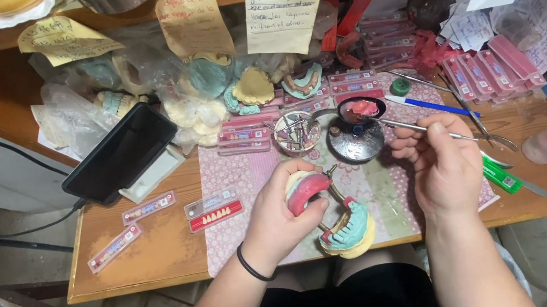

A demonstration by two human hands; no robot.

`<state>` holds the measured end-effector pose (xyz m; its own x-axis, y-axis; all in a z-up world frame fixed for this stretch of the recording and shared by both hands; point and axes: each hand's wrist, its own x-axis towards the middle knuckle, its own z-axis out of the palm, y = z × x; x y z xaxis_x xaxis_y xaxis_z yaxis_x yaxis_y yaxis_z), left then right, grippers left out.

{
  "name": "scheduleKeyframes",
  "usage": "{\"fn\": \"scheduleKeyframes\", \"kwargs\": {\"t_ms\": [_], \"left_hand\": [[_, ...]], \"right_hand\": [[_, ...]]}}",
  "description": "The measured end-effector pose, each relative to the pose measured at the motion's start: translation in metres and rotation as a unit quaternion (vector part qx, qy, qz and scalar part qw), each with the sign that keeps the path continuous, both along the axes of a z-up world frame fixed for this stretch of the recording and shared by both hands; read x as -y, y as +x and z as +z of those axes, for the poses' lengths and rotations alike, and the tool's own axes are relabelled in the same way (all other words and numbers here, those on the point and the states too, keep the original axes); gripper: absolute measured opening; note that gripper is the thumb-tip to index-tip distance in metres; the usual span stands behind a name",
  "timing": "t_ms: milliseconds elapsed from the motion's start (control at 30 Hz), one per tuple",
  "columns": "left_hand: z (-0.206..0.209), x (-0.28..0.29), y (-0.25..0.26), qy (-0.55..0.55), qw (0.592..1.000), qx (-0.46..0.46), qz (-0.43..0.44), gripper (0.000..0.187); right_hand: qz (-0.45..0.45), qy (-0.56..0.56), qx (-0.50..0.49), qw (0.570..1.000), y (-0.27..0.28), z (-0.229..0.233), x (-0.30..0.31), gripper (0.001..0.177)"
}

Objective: Using a carving tool to apply and shape material on a dental prosthetic model at a laboratory bench.

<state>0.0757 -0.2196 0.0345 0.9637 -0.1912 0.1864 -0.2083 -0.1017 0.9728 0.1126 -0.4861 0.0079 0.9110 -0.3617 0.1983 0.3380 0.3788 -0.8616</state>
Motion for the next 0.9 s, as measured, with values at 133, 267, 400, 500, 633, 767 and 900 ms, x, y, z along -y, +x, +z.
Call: {"fn": "scheduleKeyframes", "kwargs": {"t_ms": [133, 267, 400, 500, 633, 767, 900], "left_hand": [[0.006, 0.000, -0.001, 0.033, 0.999, 0.002, 0.011, 0.054], [0.006, -0.001, -0.002, 0.069, 0.997, 0.007, 0.025, 0.053], [0.001, -0.001, -0.002, 0.084, 0.996, 0.011, 0.033, 0.054], [-0.001, -0.001, -0.002, 0.085, 0.996, 0.009, 0.029, 0.055], [0.007, -0.003, -0.002, 0.098, 0.995, 0.020, 0.030, 0.054], [0.012, -0.005, -0.003, 0.179, 0.984, 0.007, 0.013, 0.049], [0.009, -0.006, -0.003, 0.179, 0.984, 0.025, 0.007, 0.051]], "right_hand": [[-0.004, -0.016, -0.008, 1.000, 0.001, -0.002, -0.007, 0.020], [-0.023, -0.051, -0.014, 0.998, -0.001, 0.000, -0.012, 0.019], [-0.037, -0.064, -0.011, 0.997, -0.002, -0.003, -0.014, 0.021], [-0.044, -0.070, -0.012, 0.997, -0.002, -0.003, -0.016, 0.020], [-0.043, -0.053, 0.016, 0.998, -0.009, 0.006, -0.025, 0.022], [-0.068, -0.011, 0.038, 0.997, -0.032, 0.012, -0.035, 0.021], [-0.016, -0.089, 0.167, 0.982, -0.062, 0.004, -0.052, 0.022]]}}
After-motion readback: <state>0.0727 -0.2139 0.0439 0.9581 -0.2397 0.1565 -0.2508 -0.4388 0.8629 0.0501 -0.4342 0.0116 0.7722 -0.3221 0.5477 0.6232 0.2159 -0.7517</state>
